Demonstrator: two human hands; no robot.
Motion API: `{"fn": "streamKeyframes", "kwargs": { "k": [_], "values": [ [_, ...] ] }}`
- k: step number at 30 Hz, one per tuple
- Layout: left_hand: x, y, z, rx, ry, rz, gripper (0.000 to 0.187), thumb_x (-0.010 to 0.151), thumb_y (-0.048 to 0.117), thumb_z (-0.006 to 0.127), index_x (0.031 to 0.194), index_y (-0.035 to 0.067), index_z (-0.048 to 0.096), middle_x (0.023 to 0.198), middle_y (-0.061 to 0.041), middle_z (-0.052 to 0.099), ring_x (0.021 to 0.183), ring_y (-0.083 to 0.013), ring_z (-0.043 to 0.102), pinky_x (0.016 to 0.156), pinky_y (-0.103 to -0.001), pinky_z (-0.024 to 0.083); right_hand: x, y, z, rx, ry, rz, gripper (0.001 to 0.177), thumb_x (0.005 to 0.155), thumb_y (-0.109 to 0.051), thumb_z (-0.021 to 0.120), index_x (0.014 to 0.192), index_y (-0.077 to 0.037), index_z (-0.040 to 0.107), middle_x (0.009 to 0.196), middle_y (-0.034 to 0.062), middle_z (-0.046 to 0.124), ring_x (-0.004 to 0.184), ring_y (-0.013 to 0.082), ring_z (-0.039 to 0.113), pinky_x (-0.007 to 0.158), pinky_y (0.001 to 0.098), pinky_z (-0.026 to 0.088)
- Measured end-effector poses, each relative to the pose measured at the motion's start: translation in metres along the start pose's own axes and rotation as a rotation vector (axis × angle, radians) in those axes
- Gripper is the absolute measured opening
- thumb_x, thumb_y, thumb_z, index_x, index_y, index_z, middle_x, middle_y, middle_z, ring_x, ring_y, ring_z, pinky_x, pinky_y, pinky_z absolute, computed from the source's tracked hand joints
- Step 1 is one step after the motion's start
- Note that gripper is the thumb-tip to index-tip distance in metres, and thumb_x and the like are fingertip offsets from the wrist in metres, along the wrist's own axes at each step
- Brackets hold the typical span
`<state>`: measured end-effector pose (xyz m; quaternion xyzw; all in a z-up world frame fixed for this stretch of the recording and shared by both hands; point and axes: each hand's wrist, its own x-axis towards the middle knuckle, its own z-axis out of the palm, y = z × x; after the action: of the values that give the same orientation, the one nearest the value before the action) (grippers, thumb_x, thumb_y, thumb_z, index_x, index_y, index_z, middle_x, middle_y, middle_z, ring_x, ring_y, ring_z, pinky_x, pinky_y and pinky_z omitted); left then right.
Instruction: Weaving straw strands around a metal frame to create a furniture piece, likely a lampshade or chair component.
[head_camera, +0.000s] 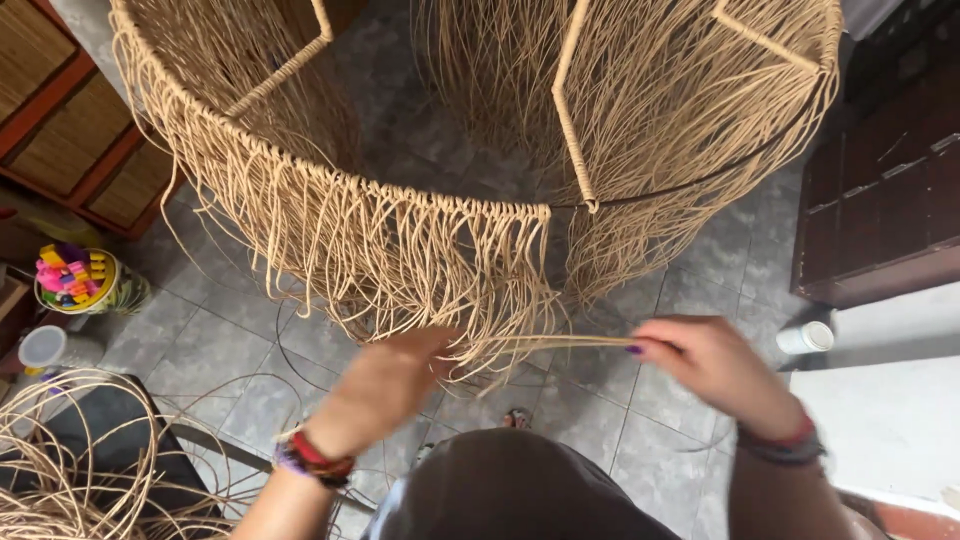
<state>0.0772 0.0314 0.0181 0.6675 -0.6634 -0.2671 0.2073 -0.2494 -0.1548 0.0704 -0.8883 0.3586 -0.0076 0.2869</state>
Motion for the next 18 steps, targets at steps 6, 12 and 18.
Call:
{"fn": "streamKeyframes", "kwargs": {
  "k": [6, 12, 18],
  "values": [
    [0.03, 0.074, 0.044, 0.02, 0.127, 0.256, 0.027, 0.103, 0.028, 0.058, 0.116, 0.005, 0.054, 0.082, -0.013, 0.074, 0.061, -0.0357, 0.071, 0.048, -0.05, 0.052, 0.027, -0.069, 0.029, -0.059, 0.04, -0.446, 0.013, 0.096, -0.021, 0.064, 0.086, -0.018, 0.072, 0.073, -0.0035, 0.071, 0.062, 0.0169, 0.067, 0.059, 0.0335, 0.048],
    [-0.008, -0.019, 0.009, 0.024, 0.136, -0.094, 0.016, 0.104, 0.027, 0.055, 0.095, 0.017, 0.062, 0.061, -0.003, 0.068, 0.049, -0.03, 0.065, 0.046, -0.047, 0.049, 0.007, 0.005, -0.008, 0.001, -0.009, -0.019, 0.025, 0.097, -0.029, 0.06, 0.084, -0.019, 0.079, 0.055, -0.0054, 0.059, 0.046, 0.008, 0.046, 0.05, 0.0269, 0.035],
    [0.01, 0.037, 0.024, -0.197, 0.069, 0.293, 0.075, 0.094, 0.032, 0.069, 0.154, 0.002, 0.036, 0.151, -0.021, 0.051, 0.136, -0.0347, 0.053, 0.114, -0.041, 0.037, 0.034, -0.042, 0.056, -0.112, -0.007, -0.296, 0.012, 0.095, -0.03, 0.066, 0.089, -0.024, 0.074, 0.066, -0.0059, 0.073, 0.056, 0.0139, 0.066, 0.059, 0.0327, 0.047]
  ]
}}
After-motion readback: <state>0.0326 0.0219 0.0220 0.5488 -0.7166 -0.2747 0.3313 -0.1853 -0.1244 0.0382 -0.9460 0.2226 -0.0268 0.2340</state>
